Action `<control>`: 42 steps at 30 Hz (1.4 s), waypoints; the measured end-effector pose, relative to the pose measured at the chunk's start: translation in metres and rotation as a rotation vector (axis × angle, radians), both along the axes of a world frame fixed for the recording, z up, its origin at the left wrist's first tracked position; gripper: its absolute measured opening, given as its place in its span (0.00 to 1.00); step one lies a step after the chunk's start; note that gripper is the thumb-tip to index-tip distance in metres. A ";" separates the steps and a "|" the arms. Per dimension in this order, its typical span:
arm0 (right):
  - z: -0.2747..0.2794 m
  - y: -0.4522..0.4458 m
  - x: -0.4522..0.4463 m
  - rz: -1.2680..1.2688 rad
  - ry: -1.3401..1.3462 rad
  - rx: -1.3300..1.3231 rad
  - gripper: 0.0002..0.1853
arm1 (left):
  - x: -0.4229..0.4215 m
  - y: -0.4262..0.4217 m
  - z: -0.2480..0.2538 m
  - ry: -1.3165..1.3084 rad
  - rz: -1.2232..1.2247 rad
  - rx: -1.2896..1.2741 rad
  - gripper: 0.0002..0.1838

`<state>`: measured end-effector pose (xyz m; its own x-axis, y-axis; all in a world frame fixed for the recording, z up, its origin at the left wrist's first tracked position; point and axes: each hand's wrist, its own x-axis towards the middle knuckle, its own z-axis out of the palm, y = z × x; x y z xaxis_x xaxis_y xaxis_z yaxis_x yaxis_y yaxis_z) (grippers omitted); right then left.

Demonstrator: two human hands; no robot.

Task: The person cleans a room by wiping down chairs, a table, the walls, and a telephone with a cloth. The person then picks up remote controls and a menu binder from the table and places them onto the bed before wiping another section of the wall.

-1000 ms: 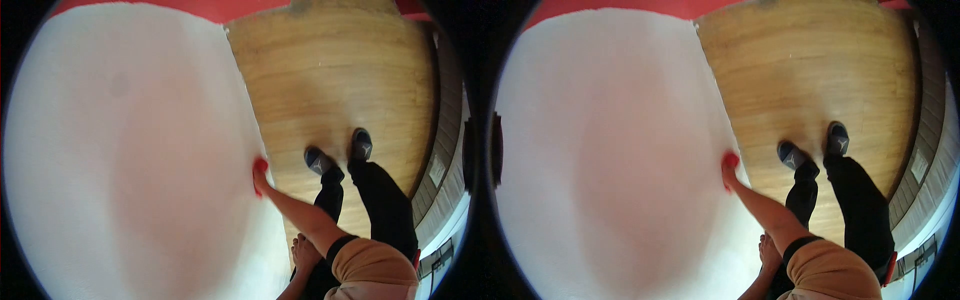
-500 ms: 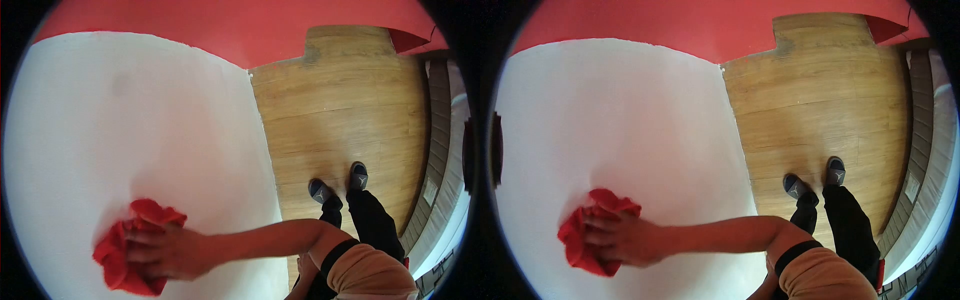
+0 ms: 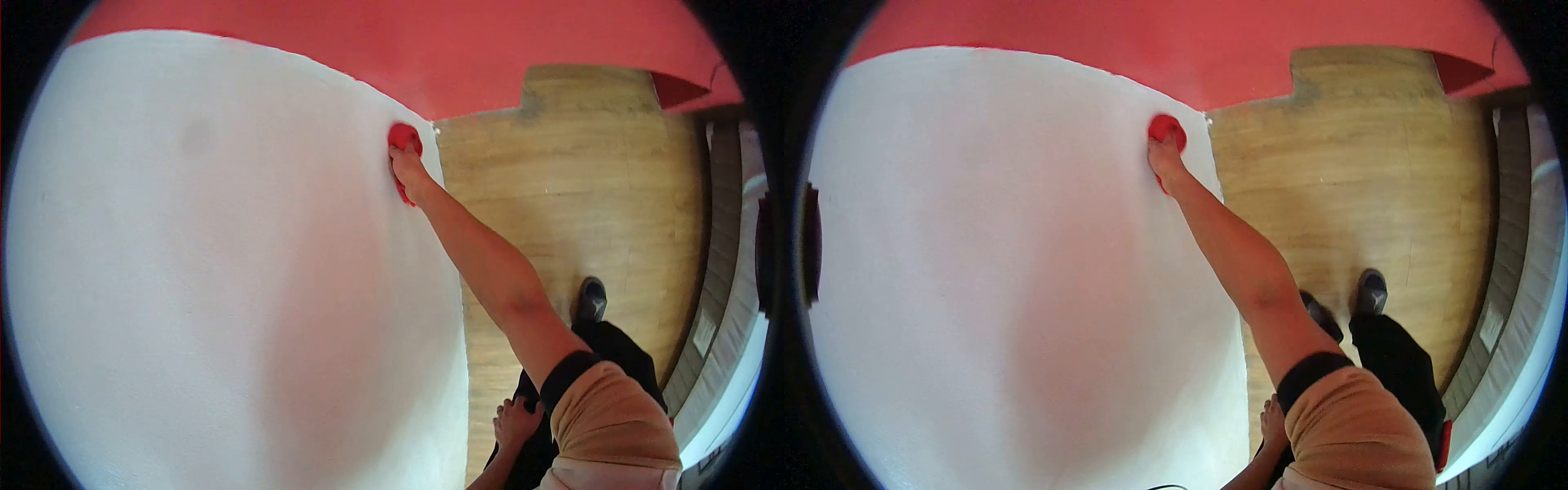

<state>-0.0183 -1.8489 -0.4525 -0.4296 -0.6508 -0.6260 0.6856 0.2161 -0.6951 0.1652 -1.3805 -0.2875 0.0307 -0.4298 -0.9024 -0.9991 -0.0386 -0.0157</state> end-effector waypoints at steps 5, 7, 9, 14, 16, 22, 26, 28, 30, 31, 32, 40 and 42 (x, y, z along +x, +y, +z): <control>-0.010 -0.006 0.003 0.057 -0.006 0.003 0.37 | 0.003 0.006 0.002 0.040 -0.090 -0.066 0.34; 0.044 0.005 -0.008 0.120 0.175 0.016 0.39 | -0.005 -0.005 -0.001 0.066 -0.089 -0.072 0.34; 0.052 0.014 0.009 0.074 0.407 -0.167 0.41 | -0.012 -0.009 0.004 0.015 -0.098 -0.066 0.34; 0.187 0.033 0.057 0.416 0.508 -0.055 0.32 | -0.037 -0.036 0.020 0.067 -0.136 -0.121 0.32; 0.299 0.094 0.105 0.379 0.905 -0.641 0.24 | -0.013 -0.024 0.008 0.096 -0.155 -0.130 0.32; 0.385 0.017 0.097 0.285 1.997 -0.397 0.16 | -0.028 -0.028 0.058 0.228 0.009 -0.352 0.30; 0.379 -0.030 0.057 0.036 1.200 -0.505 0.29 | -0.024 -0.037 0.049 0.153 0.017 -0.279 0.35; 0.388 0.004 0.079 0.158 0.995 -0.512 0.36 | -0.040 -0.040 0.043 0.113 0.019 -0.263 0.29; 0.423 0.099 0.146 0.458 1.314 -0.773 0.30 | -0.044 -0.060 0.037 0.135 -0.002 -0.282 0.28; 0.445 0.159 0.155 0.450 1.490 -1.181 0.24 | -0.047 -0.072 0.029 0.159 -0.022 -0.300 0.28; 0.495 0.184 0.108 0.640 1.335 -1.555 0.17 | -0.051 -0.085 0.020 0.183 -0.039 -0.315 0.27; 0.466 -0.007 0.026 0.085 1.081 -0.850 0.28 | -0.079 -0.163 -0.017 0.345 -0.093 -0.288 0.24; 0.400 -0.008 -0.002 0.497 0.437 -0.443 0.25 | -0.084 -0.168 -0.028 0.398 -0.092 -0.269 0.24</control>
